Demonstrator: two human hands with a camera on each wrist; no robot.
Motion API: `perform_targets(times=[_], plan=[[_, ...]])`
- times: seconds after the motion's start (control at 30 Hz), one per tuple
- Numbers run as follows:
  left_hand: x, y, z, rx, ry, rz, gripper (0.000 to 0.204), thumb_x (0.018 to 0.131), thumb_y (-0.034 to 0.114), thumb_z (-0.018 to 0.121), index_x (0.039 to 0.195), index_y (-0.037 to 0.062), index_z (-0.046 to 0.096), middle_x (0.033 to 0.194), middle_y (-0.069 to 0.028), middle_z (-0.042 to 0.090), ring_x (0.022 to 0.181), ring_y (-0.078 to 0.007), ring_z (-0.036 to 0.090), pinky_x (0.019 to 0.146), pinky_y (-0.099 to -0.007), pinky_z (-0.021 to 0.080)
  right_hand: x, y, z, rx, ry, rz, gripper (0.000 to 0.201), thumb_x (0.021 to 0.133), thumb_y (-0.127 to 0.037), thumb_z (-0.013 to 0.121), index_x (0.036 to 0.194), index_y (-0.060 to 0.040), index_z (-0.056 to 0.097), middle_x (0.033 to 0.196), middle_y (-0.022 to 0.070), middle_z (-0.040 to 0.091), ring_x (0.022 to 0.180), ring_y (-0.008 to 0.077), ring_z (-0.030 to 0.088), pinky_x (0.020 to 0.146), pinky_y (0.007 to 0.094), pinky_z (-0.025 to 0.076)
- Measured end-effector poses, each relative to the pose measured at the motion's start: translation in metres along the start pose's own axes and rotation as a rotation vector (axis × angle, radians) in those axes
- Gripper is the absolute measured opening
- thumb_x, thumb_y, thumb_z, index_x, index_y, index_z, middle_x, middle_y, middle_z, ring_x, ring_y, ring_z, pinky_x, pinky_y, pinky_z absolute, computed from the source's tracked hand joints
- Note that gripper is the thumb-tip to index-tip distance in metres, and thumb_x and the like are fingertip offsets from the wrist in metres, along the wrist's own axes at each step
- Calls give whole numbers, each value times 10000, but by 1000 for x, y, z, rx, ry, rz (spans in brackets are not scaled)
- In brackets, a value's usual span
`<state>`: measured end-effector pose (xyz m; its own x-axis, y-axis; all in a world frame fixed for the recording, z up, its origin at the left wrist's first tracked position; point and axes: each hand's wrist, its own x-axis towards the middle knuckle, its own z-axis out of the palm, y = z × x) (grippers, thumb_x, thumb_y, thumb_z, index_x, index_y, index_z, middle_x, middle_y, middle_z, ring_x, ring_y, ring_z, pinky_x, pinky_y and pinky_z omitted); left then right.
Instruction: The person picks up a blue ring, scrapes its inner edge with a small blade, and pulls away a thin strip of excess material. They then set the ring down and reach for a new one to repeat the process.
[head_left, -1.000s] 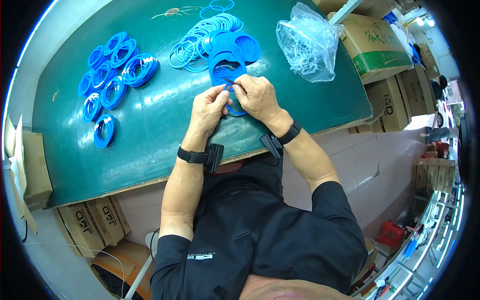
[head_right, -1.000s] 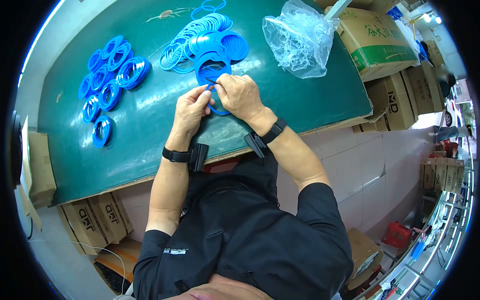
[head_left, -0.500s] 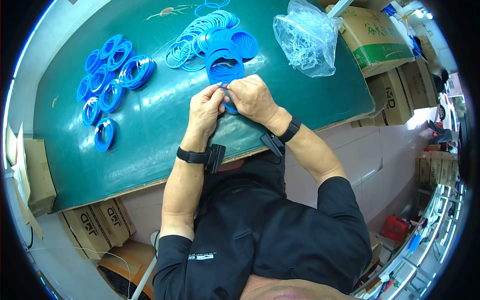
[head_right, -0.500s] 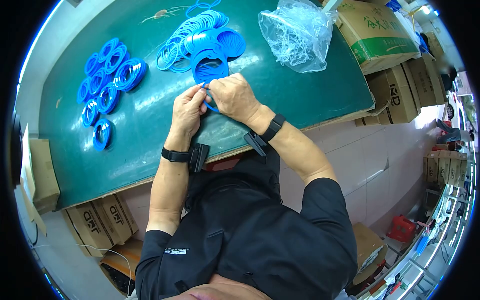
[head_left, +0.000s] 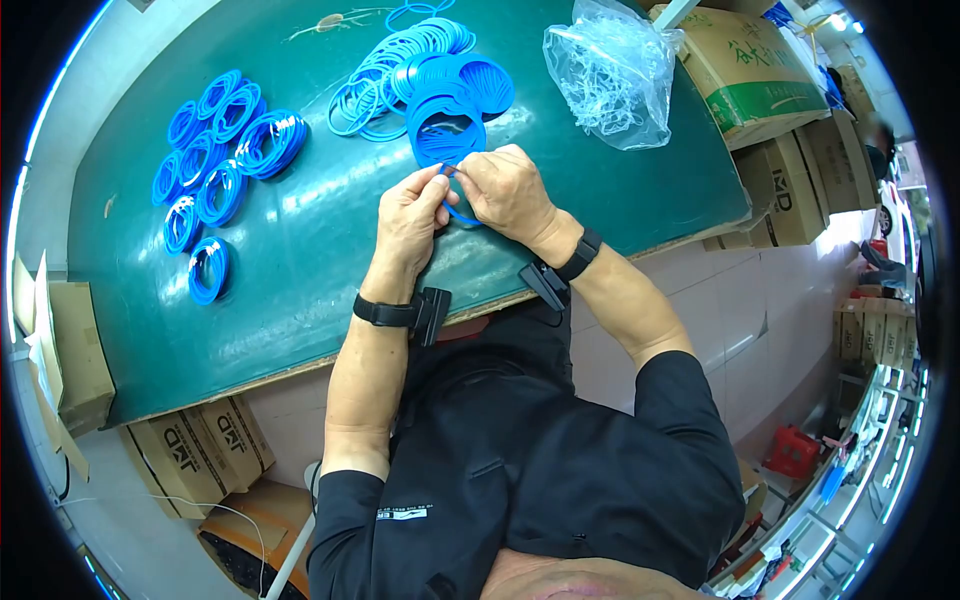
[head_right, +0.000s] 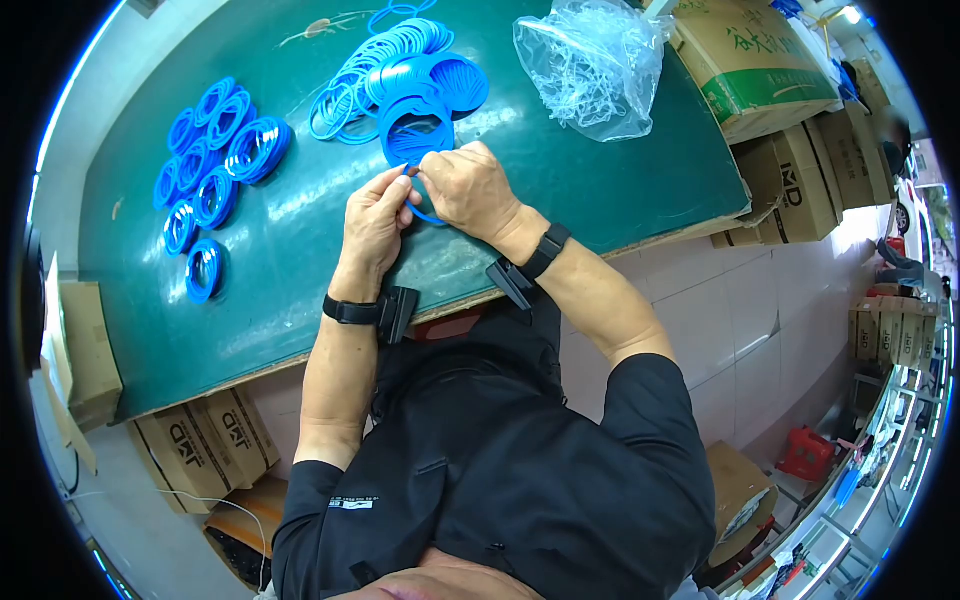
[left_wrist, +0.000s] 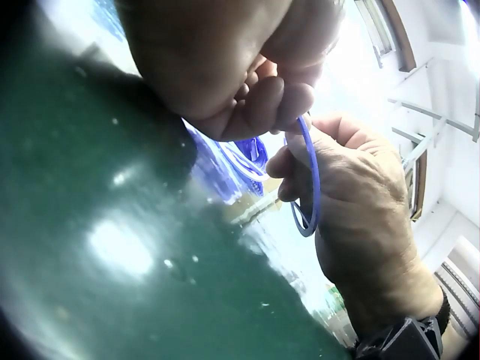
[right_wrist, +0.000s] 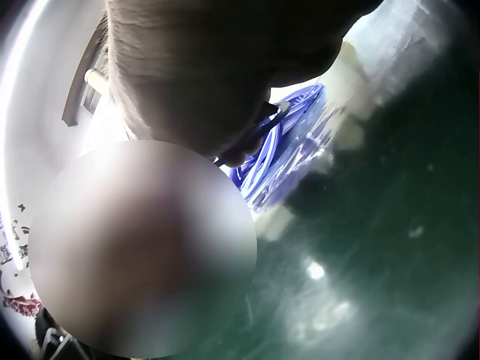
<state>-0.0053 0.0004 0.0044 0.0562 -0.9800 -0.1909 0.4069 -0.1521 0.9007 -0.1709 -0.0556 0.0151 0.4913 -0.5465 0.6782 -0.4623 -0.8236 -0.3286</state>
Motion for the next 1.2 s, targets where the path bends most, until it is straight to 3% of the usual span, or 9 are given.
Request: perform_targets(times=[0.13, 0.33, 0.53, 0.6, 0.73, 0.8, 0.9, 1.2], plan=[[1, -2, 0, 9, -23, 12, 248, 1006, 150, 630, 1177, -17, 695, 804, -4, 675, 579, -26, 526, 514, -161, 389, 0, 0, 0, -3, 63, 38, 94, 859, -58, 679, 850, -78, 588, 709, 92, 628, 655, 297, 621, 663, 398, 456], [4, -5, -6, -11, -19, 13, 245, 1010, 152, 624, 1176, -13, 697, 801, -2, 669, 576, -27, 519, 512, -164, 386, -2, 0, -1, -44, -37, -9, 96, 856, -60, 688, 857, -83, 594, 723, 84, 634, 670, 295, 624, 674, 398, 454], [3, -2, -1, -1, -16, 13, 245, 1004, 155, 633, 1167, -15, 698, 798, -6, 664, 573, -30, 503, 513, -169, 383, 0, 1, 1, -22, 85, 9, 102, 855, -63, 691, 855, -84, 591, 720, 85, 617, 676, 293, 621, 681, 402, 449], [3, -5, -4, -10, -12, 9, 242, 1004, 157, 634, 1161, -15, 699, 797, -6, 663, 572, -30, 499, 514, -169, 381, -2, 1, -1, -62, -17, -4, 97, 853, -62, 693, 868, -88, 600, 742, 83, 632, 692, 289, 628, 686, 398, 452], [5, -5, -7, -58, -25, 5, 235, 1003, 161, 637, 1147, -14, 701, 793, -7, 661, 570, -31, 492, 515, -169, 376, 2, -2, -6, -43, -35, -23, 93, 857, -66, 698, 906, -84, 621, 759, 79, 648, 713, 281, 638, 689, 398, 457], [5, -3, -6, -41, -26, 0, 235, 1003, 162, 638, 1147, -13, 702, 791, -6, 660, 570, -31, 491, 515, -170, 376, 2, 1, -4, 4, 133, 5, 109, 861, -66, 707, 944, -87, 639, 794, 71, 661, 725, 274, 645, 686, 391, 460], [4, -2, -4, -14, -23, -16, 233, 1000, 163, 643, 1146, -9, 703, 787, -4, 658, 571, -31, 489, 516, -173, 378, 1, 0, -2, 20, 120, 111, 124, 861, -81, 698, 959, -103, 625, 834, 59, 665, 753, 274, 660, 676, 391, 460], [2, -2, -1, 114, -29, 0, 195, 1011, 165, 638, 1080, -2, 712, 823, -4, 658, 601, -33, 499, 537, -185, 387, -1, 0, 1, 41, 19, 74, 125, 853, -87, 699, 950, -112, 623, 818, 57, 627, 726, 284, 635, 650, 388, 448]])
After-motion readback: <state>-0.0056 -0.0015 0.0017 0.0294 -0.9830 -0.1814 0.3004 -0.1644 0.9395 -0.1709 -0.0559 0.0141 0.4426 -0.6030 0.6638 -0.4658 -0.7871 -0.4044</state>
